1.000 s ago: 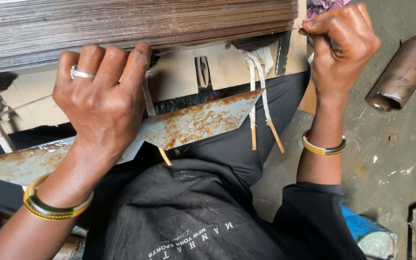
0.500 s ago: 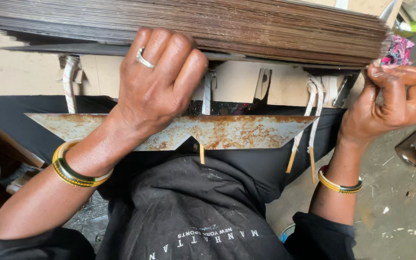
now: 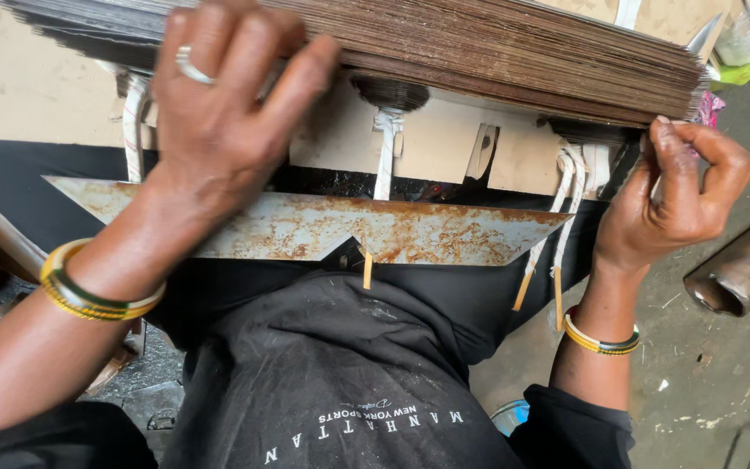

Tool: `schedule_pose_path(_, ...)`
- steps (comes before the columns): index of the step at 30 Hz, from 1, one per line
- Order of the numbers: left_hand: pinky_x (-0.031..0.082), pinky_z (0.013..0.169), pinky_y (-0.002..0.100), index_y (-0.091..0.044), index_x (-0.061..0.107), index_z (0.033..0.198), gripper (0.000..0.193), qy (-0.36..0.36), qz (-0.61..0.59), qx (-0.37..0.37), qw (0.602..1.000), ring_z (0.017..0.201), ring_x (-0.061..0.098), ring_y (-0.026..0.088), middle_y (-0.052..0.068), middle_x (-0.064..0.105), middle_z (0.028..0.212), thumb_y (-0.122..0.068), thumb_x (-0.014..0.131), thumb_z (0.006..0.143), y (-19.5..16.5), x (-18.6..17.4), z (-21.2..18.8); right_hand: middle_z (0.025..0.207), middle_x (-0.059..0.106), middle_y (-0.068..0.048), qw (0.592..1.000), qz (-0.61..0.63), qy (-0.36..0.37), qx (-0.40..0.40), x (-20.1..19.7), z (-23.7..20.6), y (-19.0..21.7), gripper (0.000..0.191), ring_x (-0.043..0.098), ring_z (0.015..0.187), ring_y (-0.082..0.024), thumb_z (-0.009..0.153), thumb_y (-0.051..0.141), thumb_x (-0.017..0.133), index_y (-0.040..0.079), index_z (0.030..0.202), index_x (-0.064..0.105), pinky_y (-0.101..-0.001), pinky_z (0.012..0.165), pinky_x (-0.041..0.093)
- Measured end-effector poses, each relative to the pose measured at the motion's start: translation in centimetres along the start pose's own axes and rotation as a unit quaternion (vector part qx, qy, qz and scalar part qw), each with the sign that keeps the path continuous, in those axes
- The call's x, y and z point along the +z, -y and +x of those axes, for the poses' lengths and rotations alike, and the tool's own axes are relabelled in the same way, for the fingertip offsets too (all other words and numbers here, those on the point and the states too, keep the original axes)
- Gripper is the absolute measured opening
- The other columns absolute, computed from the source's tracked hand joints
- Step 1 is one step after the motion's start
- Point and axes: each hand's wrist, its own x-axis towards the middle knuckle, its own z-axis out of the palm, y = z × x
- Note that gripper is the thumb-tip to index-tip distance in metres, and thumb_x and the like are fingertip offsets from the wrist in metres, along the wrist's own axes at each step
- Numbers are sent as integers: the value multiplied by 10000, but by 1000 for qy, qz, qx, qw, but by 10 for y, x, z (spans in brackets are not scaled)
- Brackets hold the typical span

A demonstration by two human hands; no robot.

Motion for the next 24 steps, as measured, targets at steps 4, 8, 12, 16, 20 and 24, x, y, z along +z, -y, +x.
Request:
schedule_pose_path(4, 434, 862, 347, -15, 630, 1182, 245, 20, -17, -74, 997, 1106, 549, 246, 89, 550, 1164, 14, 693, 947, 21, -19, -43, 1155, 694, -123, 999, -3, 5, -52, 3, 0, 14, 257, 625, 1107, -299, 1005, -191, 784, -5, 1181, 802, -389, 899, 521)
schedule_pose_path(8, 460, 859, 384, -16, 675, 1122, 235, -5, -31, -92, 995, 1097, 573, 273, 105, 582, 1161, 68, 749, 916, 34, -17, -71, 1081, 656, -142, 998, 29, -21, -45, 11, 4, 19, 208, 648, 1073, -300, 1006, -193, 801, -10, 1104, 788, -406, 922, 567)
schedule_pose_path(12, 450, 833, 387, -12, 671, 1095, 230, -9, -20, -98, 995, 1078, 572, 278, 111, 585, 1147, 64, 760, 897, 40, -14, -72, 1020, 643, -146, 998, 29, -27, -52, 17, 4, 22, 190, 656, 1021, -298, 976, -197, 814, -21, 1033, 773, -426, 955, 602)
schedule_pose_path(16, 452, 832, 384, -15, 664, 1122, 251, -16, -5, -96, 995, 1080, 572, 276, 110, 589, 1151, 38, 759, 895, 43, -14, -68, 1014, 643, -139, 999, 11, 2, -52, 21, 3, 25, 170, 663, 1015, -298, 966, -191, 801, -27, 995, 773, -401, 953, 623)
schedule_pose_path(20, 454, 831, 380, -18, 657, 1149, 276, -17, 2, -97, 995, 1082, 572, 273, 109, 593, 1156, 13, 759, 894, 43, -13, -70, 1012, 659, -143, 998, 15, 8, -54, 23, 5, 27, 150, 666, 1006, -303, 964, -185, 793, -39, 995, 773, -431, 977, 615)
schedule_pose_path(24, 456, 829, 377, -20, 650, 1176, 304, -15, 10, -94, 995, 1085, 572, 271, 107, 597, 1160, -13, 758, 892, 45, -11, -71, 995, 665, -140, 997, -21, 16, -68, 26, 6, 29, 152, 669, 1004, -308, 941, -179, 790, -37, 989, 762, -438, 991, 610)
